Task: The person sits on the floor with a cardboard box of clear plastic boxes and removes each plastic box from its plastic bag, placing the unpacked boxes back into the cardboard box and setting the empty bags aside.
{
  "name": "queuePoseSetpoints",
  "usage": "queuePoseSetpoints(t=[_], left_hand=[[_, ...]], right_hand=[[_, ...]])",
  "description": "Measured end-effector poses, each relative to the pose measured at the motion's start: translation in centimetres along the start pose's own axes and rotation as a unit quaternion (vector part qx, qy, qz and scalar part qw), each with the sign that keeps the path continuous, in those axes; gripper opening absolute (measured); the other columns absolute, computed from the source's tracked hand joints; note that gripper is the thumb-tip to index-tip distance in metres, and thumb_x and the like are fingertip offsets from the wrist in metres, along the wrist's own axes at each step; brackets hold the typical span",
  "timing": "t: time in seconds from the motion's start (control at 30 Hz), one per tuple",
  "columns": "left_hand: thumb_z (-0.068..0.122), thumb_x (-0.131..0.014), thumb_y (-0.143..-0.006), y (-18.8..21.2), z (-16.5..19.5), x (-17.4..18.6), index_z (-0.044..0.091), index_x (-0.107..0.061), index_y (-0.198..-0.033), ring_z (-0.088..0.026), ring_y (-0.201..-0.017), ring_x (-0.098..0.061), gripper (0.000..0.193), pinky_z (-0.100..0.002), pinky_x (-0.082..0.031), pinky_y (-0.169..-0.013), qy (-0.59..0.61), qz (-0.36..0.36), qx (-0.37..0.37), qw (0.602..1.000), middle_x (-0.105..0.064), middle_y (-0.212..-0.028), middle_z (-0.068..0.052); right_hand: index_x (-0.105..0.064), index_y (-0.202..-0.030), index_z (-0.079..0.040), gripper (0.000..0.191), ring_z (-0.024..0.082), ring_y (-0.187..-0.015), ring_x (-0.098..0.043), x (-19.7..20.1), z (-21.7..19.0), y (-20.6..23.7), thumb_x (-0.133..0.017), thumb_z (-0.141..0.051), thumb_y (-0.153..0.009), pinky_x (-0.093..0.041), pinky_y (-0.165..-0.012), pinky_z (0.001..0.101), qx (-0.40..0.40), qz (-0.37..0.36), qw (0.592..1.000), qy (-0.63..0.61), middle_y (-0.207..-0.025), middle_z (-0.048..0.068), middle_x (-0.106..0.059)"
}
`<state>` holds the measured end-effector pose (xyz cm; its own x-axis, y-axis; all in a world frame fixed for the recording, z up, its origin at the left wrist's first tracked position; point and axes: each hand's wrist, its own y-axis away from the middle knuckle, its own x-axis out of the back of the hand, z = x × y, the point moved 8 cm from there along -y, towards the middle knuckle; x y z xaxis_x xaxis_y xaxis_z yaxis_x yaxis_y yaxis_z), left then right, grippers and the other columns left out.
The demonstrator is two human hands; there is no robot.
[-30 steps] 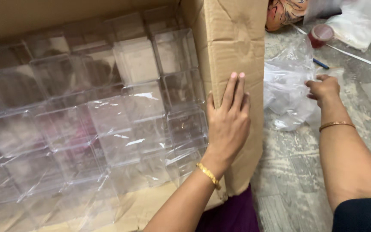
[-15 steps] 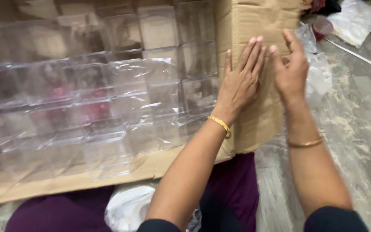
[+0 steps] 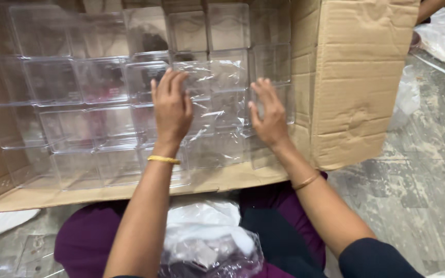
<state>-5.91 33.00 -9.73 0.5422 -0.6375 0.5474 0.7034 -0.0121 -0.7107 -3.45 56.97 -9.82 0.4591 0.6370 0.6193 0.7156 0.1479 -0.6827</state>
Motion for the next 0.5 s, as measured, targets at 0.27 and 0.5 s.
queuePoseSetpoints(t=[0.27, 0.5], left_hand=[[0.012, -0.059, -0.101, 5.5, -3.2, 1.8, 0.002, -0.059, -0.13, -0.037, -0.137, -0.05, 0.032, -0.049, -0.037, -0.116, 0.005, -0.011, 0.003, 1.0, -0.057, -0.138, -0.018], [0.017, -0.059, -0.099, 5.8, -3.8, 1.2, 0.005, -0.065, -0.119, -0.031, -0.116, -0.06, 0.024, -0.047, -0.042, -0.103, -0.08, -0.012, 0.041, 0.996, -0.066, -0.115, -0.013]], right_hand=[[-0.064, -0.131, -0.006, 0.032, 0.037, -0.132, -0.057, -7.0, -1.3, -5.6, -0.062, -0.003, -0.099, -0.045, -0.117, 0.0458, 0.04, 0.001, 0.999, -0.028, -0.135, 0.015, -0.062], [-0.067, -0.115, -0.003, 0.039, 0.037, -0.114, -0.052, -11.9, -0.1, -9.2, -0.08, -0.016, -0.08, -0.038, -0.103, 0.0519, 0.033, -0.03, 0.988, 0.151, -0.115, 0.018, -0.059]])
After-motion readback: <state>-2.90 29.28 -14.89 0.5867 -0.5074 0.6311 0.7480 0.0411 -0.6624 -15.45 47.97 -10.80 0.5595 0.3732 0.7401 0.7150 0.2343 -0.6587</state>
